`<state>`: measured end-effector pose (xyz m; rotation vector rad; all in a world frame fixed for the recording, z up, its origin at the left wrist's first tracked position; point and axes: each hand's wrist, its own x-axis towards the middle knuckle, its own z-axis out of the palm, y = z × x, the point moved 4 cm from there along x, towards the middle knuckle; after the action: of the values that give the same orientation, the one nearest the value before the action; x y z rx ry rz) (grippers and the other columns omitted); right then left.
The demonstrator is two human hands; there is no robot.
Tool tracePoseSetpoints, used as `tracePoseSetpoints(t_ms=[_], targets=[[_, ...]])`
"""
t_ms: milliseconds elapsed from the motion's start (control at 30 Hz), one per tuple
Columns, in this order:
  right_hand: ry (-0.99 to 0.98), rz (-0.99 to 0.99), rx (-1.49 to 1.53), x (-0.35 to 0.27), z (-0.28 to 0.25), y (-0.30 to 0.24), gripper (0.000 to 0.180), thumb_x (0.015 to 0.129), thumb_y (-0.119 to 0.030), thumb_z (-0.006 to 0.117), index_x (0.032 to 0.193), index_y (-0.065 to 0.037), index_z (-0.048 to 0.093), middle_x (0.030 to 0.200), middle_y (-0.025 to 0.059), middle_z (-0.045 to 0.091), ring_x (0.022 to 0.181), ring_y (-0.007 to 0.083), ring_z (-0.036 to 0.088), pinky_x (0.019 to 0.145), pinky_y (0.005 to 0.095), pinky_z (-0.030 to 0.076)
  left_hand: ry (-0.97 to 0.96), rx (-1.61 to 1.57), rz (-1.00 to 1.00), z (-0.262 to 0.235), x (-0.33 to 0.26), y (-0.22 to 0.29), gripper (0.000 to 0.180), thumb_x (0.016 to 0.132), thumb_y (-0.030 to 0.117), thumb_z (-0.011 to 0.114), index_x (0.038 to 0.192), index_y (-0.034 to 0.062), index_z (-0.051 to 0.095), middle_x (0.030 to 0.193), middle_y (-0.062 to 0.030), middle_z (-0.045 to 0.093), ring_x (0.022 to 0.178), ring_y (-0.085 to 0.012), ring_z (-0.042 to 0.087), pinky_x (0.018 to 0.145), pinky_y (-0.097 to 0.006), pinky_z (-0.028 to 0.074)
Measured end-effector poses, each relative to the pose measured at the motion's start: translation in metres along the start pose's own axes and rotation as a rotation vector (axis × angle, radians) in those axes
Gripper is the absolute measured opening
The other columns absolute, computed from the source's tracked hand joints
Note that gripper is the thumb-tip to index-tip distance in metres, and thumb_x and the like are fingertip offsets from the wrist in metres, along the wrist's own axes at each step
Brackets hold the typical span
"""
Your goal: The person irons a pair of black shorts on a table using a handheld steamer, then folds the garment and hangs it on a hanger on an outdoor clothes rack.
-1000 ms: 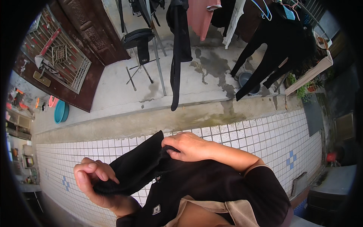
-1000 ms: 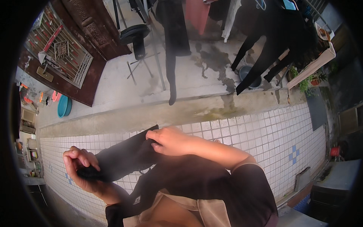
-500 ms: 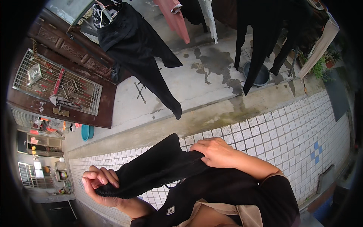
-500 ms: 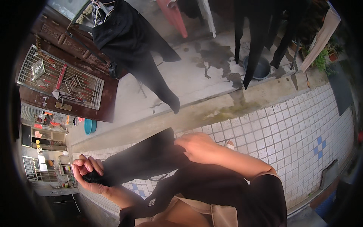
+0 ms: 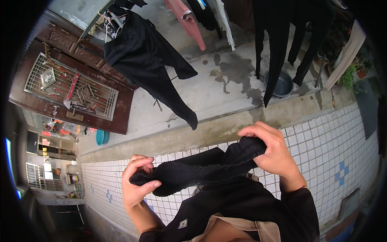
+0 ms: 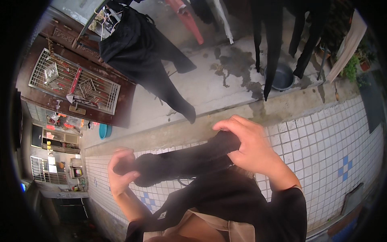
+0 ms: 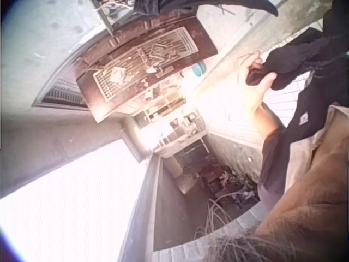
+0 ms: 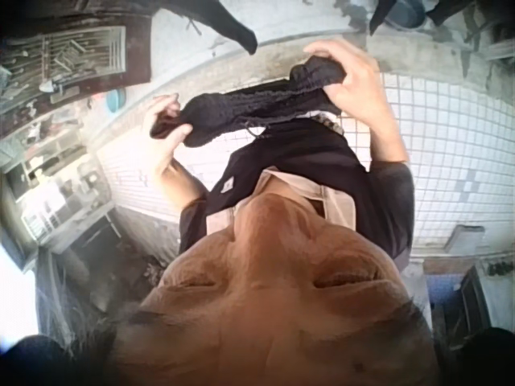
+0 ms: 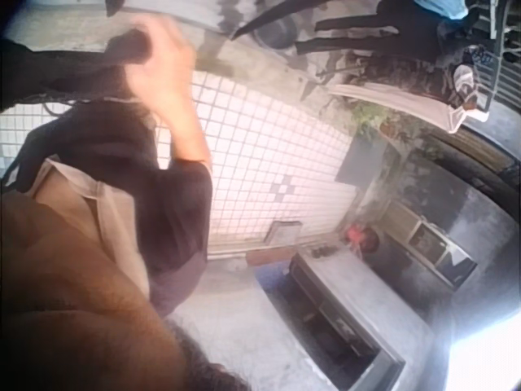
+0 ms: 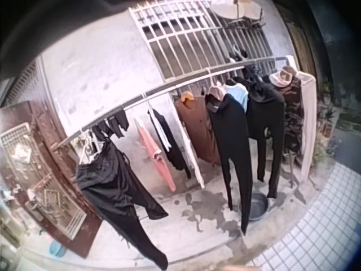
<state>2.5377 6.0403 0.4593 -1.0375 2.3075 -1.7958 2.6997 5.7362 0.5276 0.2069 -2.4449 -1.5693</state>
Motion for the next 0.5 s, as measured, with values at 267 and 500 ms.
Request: tracePoseSetpoints(t_ms=[267, 500], targets=[[0.24, -0.121, -0.177, 0.014, -0.059, -0.019, 0.044, 0.059, 0.017, 0.058, 0.098, -0.001, 0.066, 0.082, 0.0101, 0.06, 0.075, 0.0268, 0.06, 0.07, 0.0297, 0.049, -0.053, 0.345, -0.055, 0.054, 0.03, -0.022, 0.035, 0.076, -0.006, 0.069, 0.11, 0.0035, 0.071, 0.1, -0.0096, 0.064, 0.093, -0.0218, 0.063, 0.082, -0.032, 0.051], [0.219, -0.117, -0.303, 0.082, -0.097, -0.009, 0.034, 0.067, 0.015, 0.056, 0.097, 0.001, 0.065, 0.091, 0.013, 0.064, 0.088, 0.0291, 0.065, 0.08, 0.0323, 0.05, 0.165, 0.555, 0.038, 0.056, 0.093, -0.064, 0.018, 0.08, 0.004, 0.058, 0.095, -0.0001, 0.068, 0.085, -0.0144, 0.067, 0.077, -0.0296, 0.063, 0.074, -0.036, 0.05]])
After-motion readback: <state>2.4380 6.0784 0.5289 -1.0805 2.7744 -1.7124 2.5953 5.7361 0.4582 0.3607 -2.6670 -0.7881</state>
